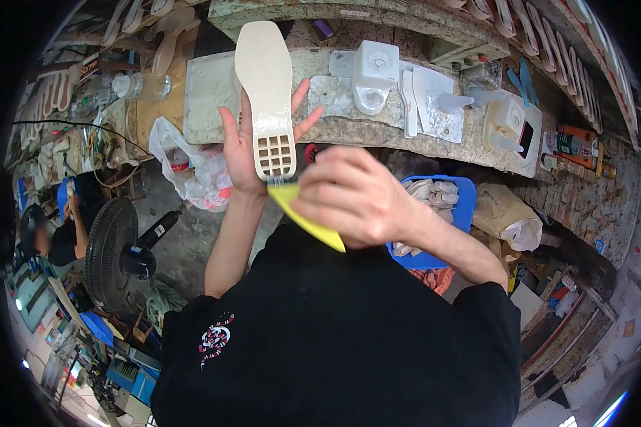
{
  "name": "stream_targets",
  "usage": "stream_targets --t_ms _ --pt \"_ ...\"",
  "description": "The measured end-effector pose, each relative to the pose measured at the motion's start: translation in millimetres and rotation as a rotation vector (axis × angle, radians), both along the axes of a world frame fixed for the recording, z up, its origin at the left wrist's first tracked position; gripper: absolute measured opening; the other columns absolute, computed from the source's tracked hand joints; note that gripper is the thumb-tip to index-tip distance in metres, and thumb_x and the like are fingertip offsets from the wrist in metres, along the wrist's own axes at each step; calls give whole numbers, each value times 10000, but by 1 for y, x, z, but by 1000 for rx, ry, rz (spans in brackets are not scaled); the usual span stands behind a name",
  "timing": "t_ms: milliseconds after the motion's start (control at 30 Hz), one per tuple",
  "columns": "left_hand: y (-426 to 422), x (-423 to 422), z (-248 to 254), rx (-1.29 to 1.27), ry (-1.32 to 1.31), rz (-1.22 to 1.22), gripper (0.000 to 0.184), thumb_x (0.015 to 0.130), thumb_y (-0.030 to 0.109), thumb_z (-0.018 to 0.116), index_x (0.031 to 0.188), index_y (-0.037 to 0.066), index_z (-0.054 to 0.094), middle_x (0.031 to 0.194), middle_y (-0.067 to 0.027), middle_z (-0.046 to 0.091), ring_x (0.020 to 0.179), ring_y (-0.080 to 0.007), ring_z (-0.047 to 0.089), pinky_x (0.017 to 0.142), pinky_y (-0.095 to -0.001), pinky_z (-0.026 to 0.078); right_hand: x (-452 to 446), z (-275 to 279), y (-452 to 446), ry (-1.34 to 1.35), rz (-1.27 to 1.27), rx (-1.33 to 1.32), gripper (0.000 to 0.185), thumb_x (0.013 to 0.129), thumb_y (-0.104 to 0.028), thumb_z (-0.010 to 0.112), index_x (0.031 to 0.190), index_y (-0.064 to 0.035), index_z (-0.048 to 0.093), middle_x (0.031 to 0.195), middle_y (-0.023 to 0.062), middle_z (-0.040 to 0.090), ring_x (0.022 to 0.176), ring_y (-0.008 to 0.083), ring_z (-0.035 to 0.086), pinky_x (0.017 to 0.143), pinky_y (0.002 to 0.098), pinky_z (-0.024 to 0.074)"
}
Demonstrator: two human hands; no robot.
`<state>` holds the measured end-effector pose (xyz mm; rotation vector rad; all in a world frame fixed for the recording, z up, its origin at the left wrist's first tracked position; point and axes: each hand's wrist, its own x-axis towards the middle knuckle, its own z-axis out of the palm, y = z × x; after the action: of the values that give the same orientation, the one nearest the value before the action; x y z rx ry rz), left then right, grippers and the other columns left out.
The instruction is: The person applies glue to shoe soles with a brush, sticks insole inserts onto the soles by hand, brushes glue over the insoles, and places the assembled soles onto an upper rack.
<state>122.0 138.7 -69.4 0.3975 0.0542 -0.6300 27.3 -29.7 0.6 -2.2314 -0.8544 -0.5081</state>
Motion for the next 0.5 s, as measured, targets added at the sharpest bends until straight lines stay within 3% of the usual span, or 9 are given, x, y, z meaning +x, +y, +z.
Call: stream_targets --t_ms 67,100,167,267,300,367,433,467,500 --pt "1 1 0 52 -36 -4 750 1083 691 148 1704 270 133 1723 -49 270 1596 -418 207 1231 -714 277 -11 10 -7 98 69 106 252 814 -130 738 1040 -22 762 970 73 725 1006 247 703 944 448 551" --pt "1 1 -2 59 -42 4 740 1084 689 150 1704 285 128 1725 -45 267 1595 -424 205 1229 -718 277 -8 5 -8 -51 -18 36 267 806 -141 758 1045 -22 758 972 75 732 1000 252 703 923 444 555" --pt "0 0 -2 86 -66 18 715 1087 683 156 1704 324 107 1736 -34 236 1592 -434 204 1223 -722 283 -5 8 -12 66 -141 -51 318 768 -135 798 1072 -45 770 940 53 729 982 263 701 959 469 532" --pt "2 -3 -7 167 -114 3 713 1083 686 134 1704 341 70 1754 -24 178 1596 -430 194 1197 -736 313 -17 3 -17 292 -92 238 231 783 -26 737 1008 -44 787 987 63 768 1013 290 702 1027 507 489" --pt "3 -6 -9 150 -112 -15 717 1080 691 129 1703 342 60 1753 -25 179 1597 -426 191 1189 -739 324 -20 0 -13 373 -247 383 176 823 -10 714 988 -9 776 959 81 764 1023 295 698 996 488 512" --pt "2 -15 -9 142 -90 -48 739 1069 710 129 1700 334 42 1748 -40 186 1595 -414 206 1160 -740 372 -11 -12 -1 434 -479 573 123 902 -10 711 994 63 746 964 144 763 1005 262 706 849 348 551" --pt "5 -19 -13 46 -100 -180 740 1069 710 137 1696 328 47 1744 -51 192 1587 -420 226 1139 -738 405 6 -35 -4 395 -675 384 134 947 -38 714 1014 74 743 1033 147 766 944 186 705 818 306 538" --pt "3 -26 -9 159 -99 -121 737 1070 708 144 1694 325 60 1735 -67 214 1580 -420 247 1128 -737 421 11 -48 -8 518 -801 650 129 938 -49 723 1014 36 783 1055 146 771 971 229 725 817 333 551" --pt "1 -29 -10 103 -82 -120 731 1074 701 151 1693 322 67 1728 -72 231 1580 -417 250 1129 -738 420 18 -49 -17 415 -880 666 133 952 -54 716 1021 34 788 1015 127 773 962 212 722 823 342 553"
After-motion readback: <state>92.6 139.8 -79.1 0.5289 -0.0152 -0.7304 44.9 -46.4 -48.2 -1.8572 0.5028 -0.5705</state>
